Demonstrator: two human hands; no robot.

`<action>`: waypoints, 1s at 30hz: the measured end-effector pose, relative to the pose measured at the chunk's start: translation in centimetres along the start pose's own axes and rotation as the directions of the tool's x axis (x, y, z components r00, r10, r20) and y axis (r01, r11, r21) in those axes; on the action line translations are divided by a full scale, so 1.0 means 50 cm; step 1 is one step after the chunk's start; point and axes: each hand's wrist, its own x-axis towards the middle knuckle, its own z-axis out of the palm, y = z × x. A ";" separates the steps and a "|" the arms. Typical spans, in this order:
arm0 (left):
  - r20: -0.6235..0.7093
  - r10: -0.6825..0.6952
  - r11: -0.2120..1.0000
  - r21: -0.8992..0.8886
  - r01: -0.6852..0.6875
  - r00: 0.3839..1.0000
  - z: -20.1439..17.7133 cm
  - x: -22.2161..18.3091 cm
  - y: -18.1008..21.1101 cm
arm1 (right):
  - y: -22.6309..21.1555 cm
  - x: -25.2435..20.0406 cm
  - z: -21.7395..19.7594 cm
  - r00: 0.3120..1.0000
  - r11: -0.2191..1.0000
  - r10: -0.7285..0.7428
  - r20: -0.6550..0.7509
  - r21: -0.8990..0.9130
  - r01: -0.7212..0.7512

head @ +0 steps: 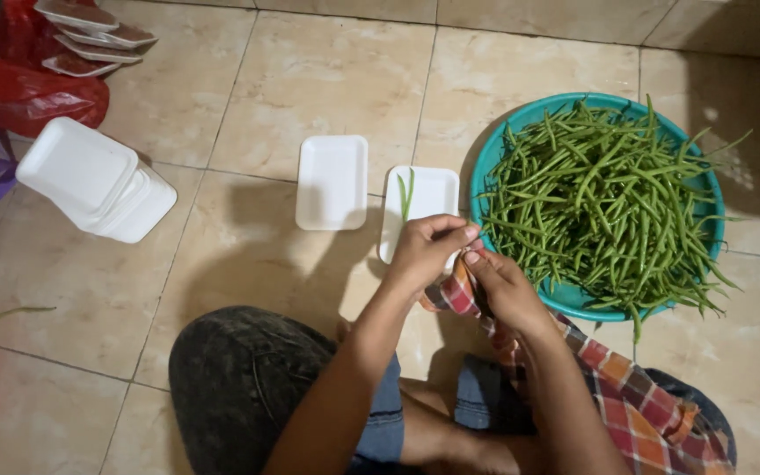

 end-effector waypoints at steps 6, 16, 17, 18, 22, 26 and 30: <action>-0.167 -0.002 0.998 -0.068 -0.010 0.986 -0.058 0.037 0.001 | 0.001 -0.006 0.008 0.998 0.999 0.007 0.066 -0.044 -0.004; 0.100 -0.121 0.993 0.005 0.121 0.988 -0.052 0.028 -0.009 | -0.019 -0.011 0.011 1.000 0.998 -0.011 0.029 -0.061 0.012; 0.085 -0.095 0.995 -0.006 0.096 0.992 -0.051 0.035 -0.020 | -0.024 -0.011 0.013 0.999 0.996 -0.023 0.031 -0.086 0.025; 0.069 -0.069 0.997 -0.017 0.070 0.995 -0.050 0.042 -0.030 | -0.028 -0.012 0.016 0.999 0.993 -0.035 0.034 -0.112 0.039; -0.040 -0.088 0.993 -0.082 0.085 0.995 -0.066 0.049 -0.010 | -0.001 -0.009 0.008 0.998 0.992 -0.016 0.060 -0.121 0.024; -0.170 -0.105 0.984 -0.160 0.077 0.980 -0.090 0.077 -0.010 | -0.004 -0.022 0.015 0.999 0.993 -0.005 0.052 -0.121 0.011; -0.255 -0.066 0.976 -0.217 0.009 0.965 -0.112 0.147 -0.060 | 0.046 0.012 -0.011 0.997 0.982 -0.014 0.073 -0.187 0.027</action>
